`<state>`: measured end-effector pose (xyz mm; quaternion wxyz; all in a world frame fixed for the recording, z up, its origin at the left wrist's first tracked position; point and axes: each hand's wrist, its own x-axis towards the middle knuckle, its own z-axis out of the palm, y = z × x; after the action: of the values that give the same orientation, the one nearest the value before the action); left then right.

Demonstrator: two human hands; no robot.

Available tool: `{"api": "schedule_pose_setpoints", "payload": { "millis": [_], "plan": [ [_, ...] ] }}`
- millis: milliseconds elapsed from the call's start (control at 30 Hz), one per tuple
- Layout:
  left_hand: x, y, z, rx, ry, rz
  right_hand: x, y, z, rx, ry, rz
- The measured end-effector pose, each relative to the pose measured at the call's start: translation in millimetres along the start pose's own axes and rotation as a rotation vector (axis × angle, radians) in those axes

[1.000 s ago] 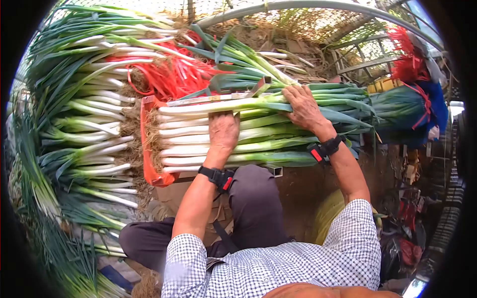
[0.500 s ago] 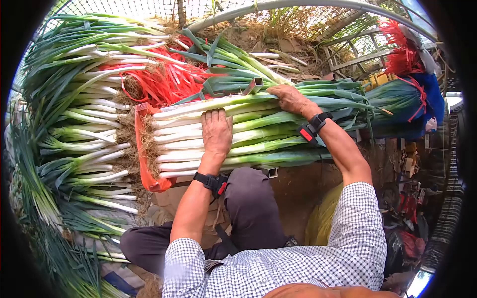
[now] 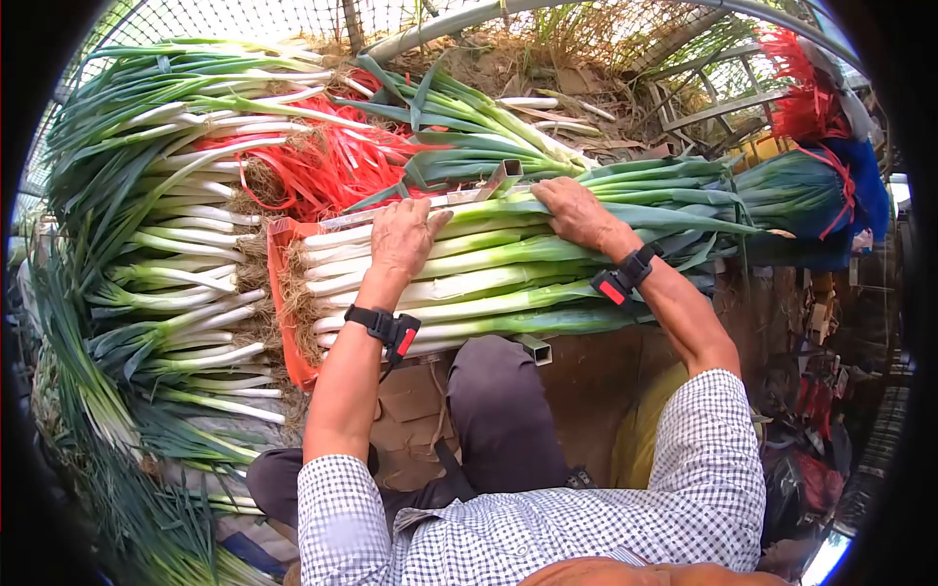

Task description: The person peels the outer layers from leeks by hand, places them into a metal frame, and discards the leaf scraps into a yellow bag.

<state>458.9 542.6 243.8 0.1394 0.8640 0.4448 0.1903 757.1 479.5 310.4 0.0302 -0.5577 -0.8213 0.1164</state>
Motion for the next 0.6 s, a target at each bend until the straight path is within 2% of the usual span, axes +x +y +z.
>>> {"api": "schedule_pose_setpoints", "payload": {
  "millis": [167,233,267,300,333,367,400,467,533,600],
  "plan": [
    [3.8,-0.3,-1.5,-0.021,-0.074,-0.057,-9.3,-19.8,-10.5,-0.023,0.128,-0.034],
    [6.7,-6.4,6.5,-0.020,-0.073,-0.054,0.1,-16.8,-7.2,-0.005,0.094,-0.006],
    [11.8,-9.1,17.9,-0.034,-0.145,-0.029,3.0,-15.1,-6.8,0.001,0.075,0.008],
    [16.6,-11.6,27.6,-0.041,-0.224,-0.001,9.6,-14.4,-5.5,-0.010,0.175,-0.049],
    [15.9,-25.1,26.8,-0.020,-0.296,0.005,18.1,-15.5,-11.7,-0.022,-0.078,0.126],
    [10.9,-22.6,18.6,-0.014,-0.258,-0.054,24.5,-12.1,-7.2,-0.033,-0.156,0.174],
    [10.4,-14.0,14.9,-0.001,-0.212,-0.109,18.8,0.4,6.1,-0.026,-0.064,0.127],
    [7.7,-8.9,11.8,-0.010,-0.139,-0.138,20.5,-10.4,-2.2,0.013,-0.081,0.172],
    [7.6,-7.4,4.9,-0.047,-0.172,-0.181,20.3,-13.2,-5.8,-0.016,-0.109,0.199],
    [8.2,-8.2,2.3,-0.055,-0.141,-0.182,16.3,-12.1,-3.3,0.002,-0.028,0.163]
  ]
}}
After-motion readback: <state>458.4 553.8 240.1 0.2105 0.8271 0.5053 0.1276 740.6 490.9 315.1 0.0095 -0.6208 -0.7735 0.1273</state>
